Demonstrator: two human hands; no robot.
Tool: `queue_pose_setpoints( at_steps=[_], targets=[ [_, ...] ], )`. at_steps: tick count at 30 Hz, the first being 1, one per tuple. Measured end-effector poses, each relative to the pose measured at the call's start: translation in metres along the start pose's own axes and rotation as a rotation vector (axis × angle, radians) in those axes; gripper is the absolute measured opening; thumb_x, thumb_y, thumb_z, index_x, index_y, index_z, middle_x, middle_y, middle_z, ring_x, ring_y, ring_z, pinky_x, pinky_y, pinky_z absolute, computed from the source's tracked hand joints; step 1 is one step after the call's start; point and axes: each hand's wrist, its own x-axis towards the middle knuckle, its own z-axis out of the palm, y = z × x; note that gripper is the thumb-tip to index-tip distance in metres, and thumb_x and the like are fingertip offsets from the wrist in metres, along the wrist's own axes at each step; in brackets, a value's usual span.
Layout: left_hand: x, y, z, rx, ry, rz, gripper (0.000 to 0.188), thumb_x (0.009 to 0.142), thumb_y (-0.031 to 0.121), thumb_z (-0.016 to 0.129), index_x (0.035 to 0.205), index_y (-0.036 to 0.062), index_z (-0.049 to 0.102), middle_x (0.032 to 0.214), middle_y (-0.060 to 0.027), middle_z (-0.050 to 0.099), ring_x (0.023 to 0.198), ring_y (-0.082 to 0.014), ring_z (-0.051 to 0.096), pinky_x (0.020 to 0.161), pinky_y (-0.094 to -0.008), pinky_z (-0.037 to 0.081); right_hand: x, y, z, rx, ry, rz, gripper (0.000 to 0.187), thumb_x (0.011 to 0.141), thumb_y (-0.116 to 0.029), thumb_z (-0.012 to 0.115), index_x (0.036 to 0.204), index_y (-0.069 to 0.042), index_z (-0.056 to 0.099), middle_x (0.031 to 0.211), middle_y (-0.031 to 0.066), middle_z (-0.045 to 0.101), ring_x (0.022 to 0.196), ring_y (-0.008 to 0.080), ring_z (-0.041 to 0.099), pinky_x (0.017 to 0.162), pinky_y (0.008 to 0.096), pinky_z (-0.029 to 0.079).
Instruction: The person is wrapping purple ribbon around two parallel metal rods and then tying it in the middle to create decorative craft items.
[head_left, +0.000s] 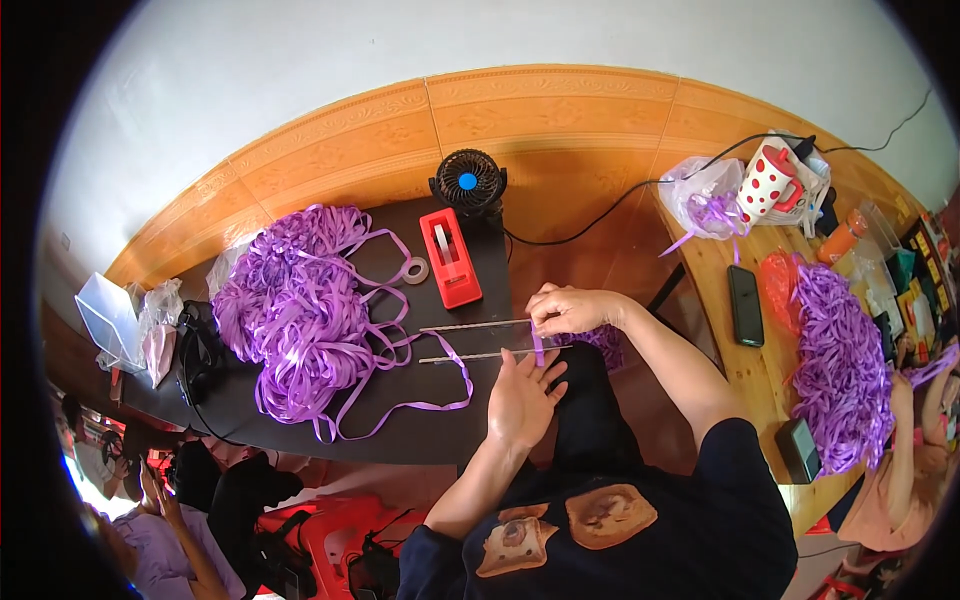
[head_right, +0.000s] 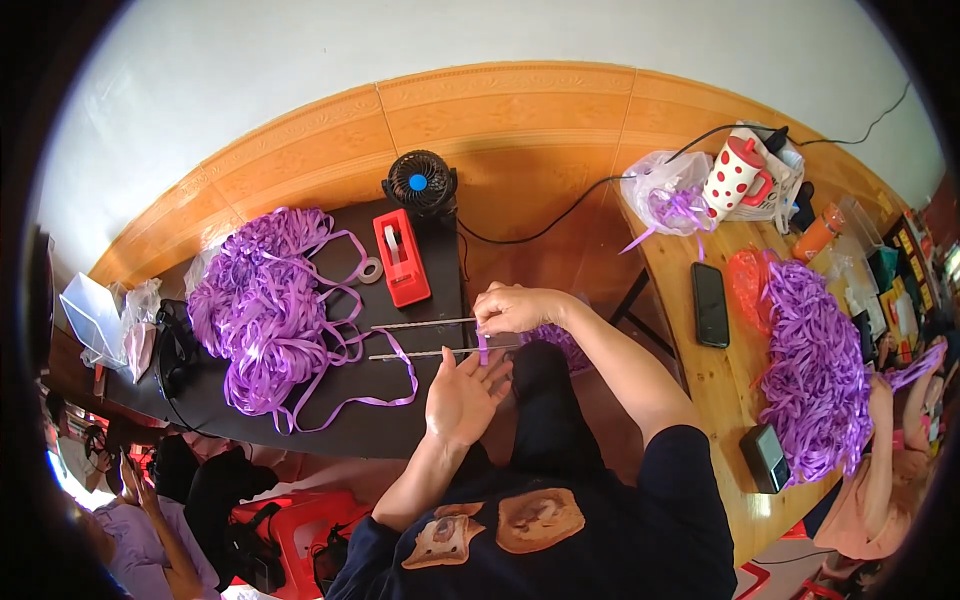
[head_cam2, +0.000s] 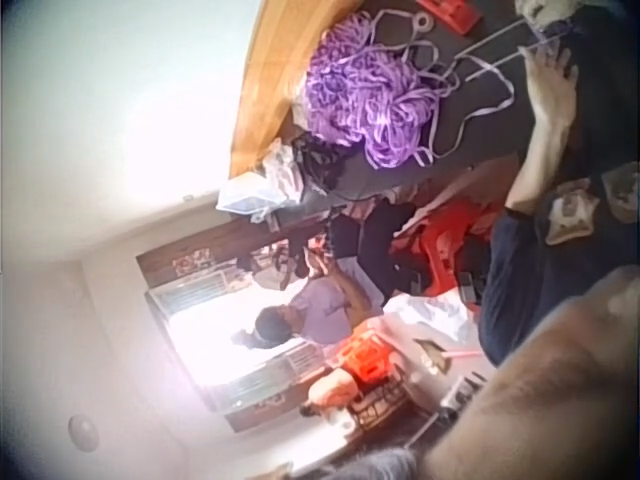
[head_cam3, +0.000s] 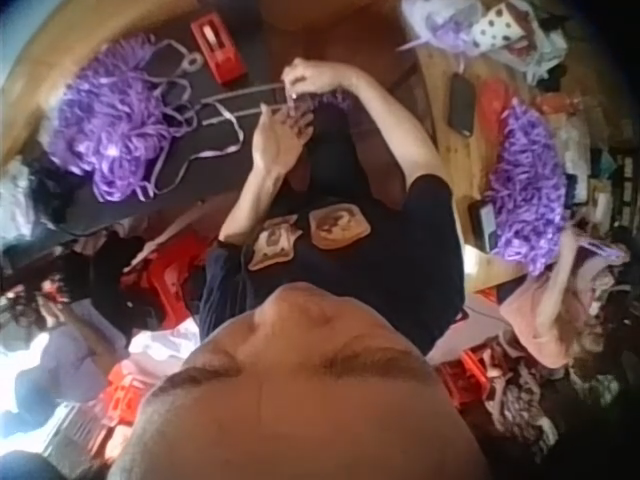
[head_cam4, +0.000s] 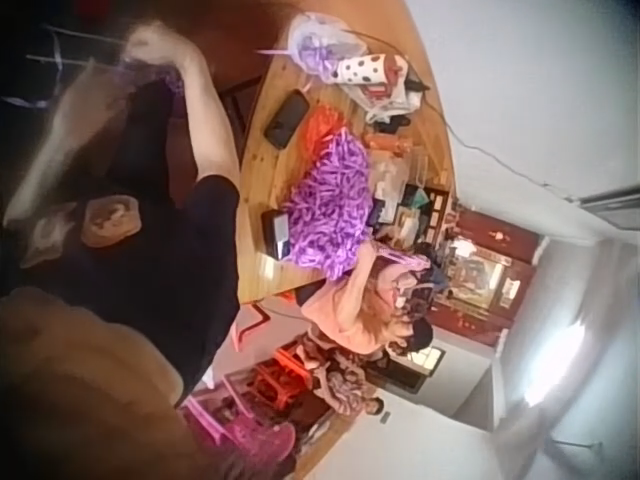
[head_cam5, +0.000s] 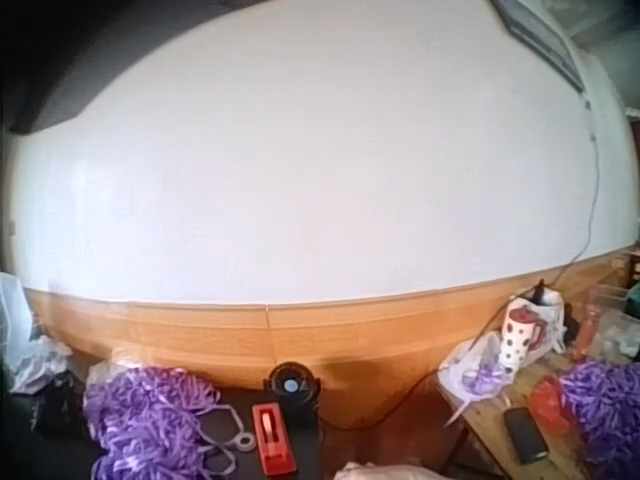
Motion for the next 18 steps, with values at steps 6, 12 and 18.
queue_pose_setpoints(
  at_steps=[6, 12, 18],
  targets=[
    [-0.003, 0.002, 0.005, 0.020, 0.013, 0.001, 0.071, 0.095, 0.057, 0.030, 0.139, 0.0015, 0.032, 0.141, -0.0124, 0.037, 0.128, -0.0281, 0.034, 0.103, -0.0404, 0.026, 0.001, -0.003, 0.005, -0.151, 0.042, 0.051, 0.016, 0.085, -0.026, 0.060, 0.079, -0.011, 0.065, 0.098, -0.0015, 0.060, 0.109, 0.0205, 0.041, 0.095, 0.0430, 0.027],
    [-0.002, 0.001, 0.005, 0.022, 0.023, -0.001, 0.072, 0.095, 0.058, 0.030, 0.140, 0.0014, 0.030, 0.142, -0.0128, 0.036, 0.129, -0.0285, 0.033, 0.103, -0.0413, 0.025, 0.003, -0.015, 0.009, -0.282, 0.127, 0.121, 0.016, 0.078, -0.026, 0.064, 0.071, -0.011, 0.065, 0.091, -0.0009, 0.062, 0.105, 0.0216, 0.045, 0.086, 0.0411, 0.031],
    [-0.002, 0.001, 0.005, 0.015, 0.024, 0.008, 0.068, 0.095, 0.056, 0.031, 0.135, 0.0024, 0.036, 0.135, -0.0106, 0.042, 0.124, -0.0268, 0.037, 0.102, -0.0407, 0.026, 0.011, -0.046, 0.018, -0.404, 0.253, 0.397, 0.018, 0.061, -0.024, 0.066, 0.058, -0.007, 0.062, 0.067, 0.0052, 0.061, 0.086, 0.0251, 0.053, 0.072, 0.0423, 0.034]
  ],
)
